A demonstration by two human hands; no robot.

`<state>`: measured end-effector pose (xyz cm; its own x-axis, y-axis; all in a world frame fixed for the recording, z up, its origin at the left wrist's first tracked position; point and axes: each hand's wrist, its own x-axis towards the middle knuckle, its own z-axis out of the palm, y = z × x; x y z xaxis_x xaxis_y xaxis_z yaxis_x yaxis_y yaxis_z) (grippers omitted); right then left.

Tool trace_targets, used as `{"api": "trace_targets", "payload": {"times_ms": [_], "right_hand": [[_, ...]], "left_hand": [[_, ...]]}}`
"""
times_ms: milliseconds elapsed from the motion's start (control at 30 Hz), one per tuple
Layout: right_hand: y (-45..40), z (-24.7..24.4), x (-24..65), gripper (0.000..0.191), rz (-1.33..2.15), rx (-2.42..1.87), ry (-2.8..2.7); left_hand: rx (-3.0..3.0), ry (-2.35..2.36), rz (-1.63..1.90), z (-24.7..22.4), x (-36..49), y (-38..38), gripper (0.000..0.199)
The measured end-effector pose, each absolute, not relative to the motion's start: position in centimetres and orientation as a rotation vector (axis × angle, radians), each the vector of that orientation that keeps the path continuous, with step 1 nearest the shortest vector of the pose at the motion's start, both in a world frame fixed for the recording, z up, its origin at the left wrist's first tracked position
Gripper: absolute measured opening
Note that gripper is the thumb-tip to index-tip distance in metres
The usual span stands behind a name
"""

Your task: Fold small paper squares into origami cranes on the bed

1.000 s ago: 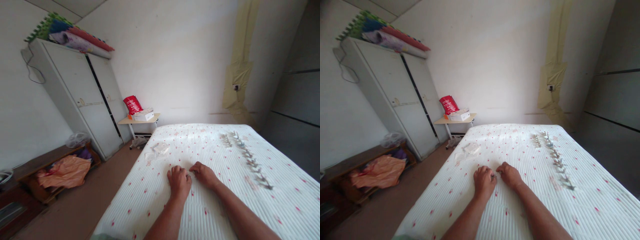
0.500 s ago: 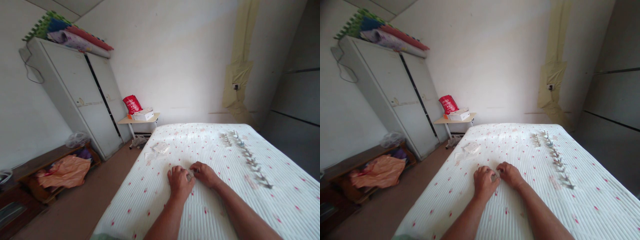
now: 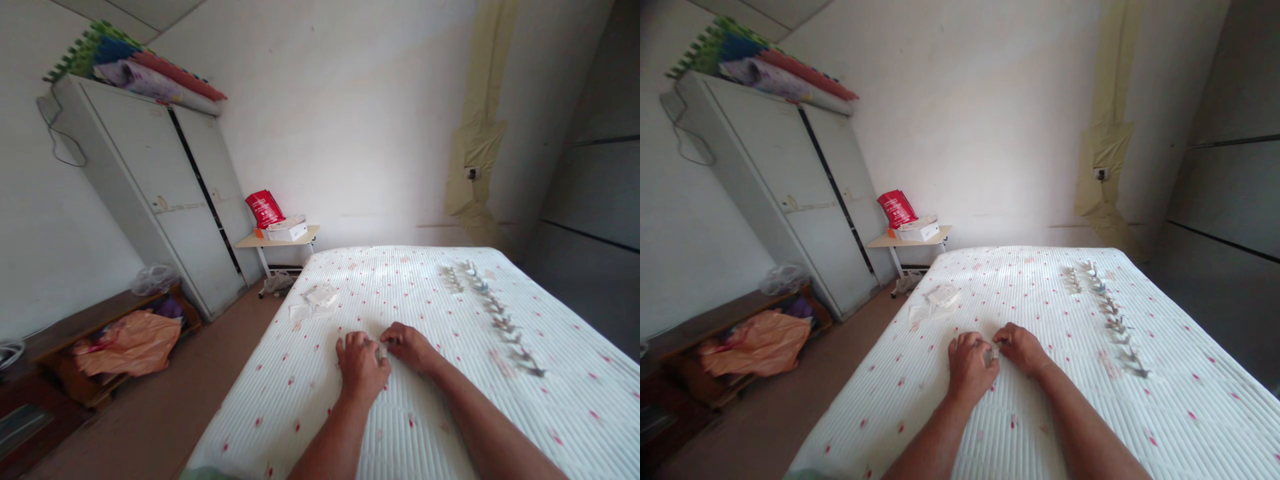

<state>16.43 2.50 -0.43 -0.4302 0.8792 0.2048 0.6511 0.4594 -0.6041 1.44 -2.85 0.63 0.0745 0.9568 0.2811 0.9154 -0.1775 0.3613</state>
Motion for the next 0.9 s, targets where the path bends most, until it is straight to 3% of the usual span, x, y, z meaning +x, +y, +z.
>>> {"api": "trace_targets", "payload": {"times_ms": [900], "right_hand": [[2.3, -0.4, 16.3, 0.018, 0.627, -1.181, -2.267]], "left_hand": [[2.278, 1.953, 0.714, -0.5, 0.7, -2.3, 0.025]]}}
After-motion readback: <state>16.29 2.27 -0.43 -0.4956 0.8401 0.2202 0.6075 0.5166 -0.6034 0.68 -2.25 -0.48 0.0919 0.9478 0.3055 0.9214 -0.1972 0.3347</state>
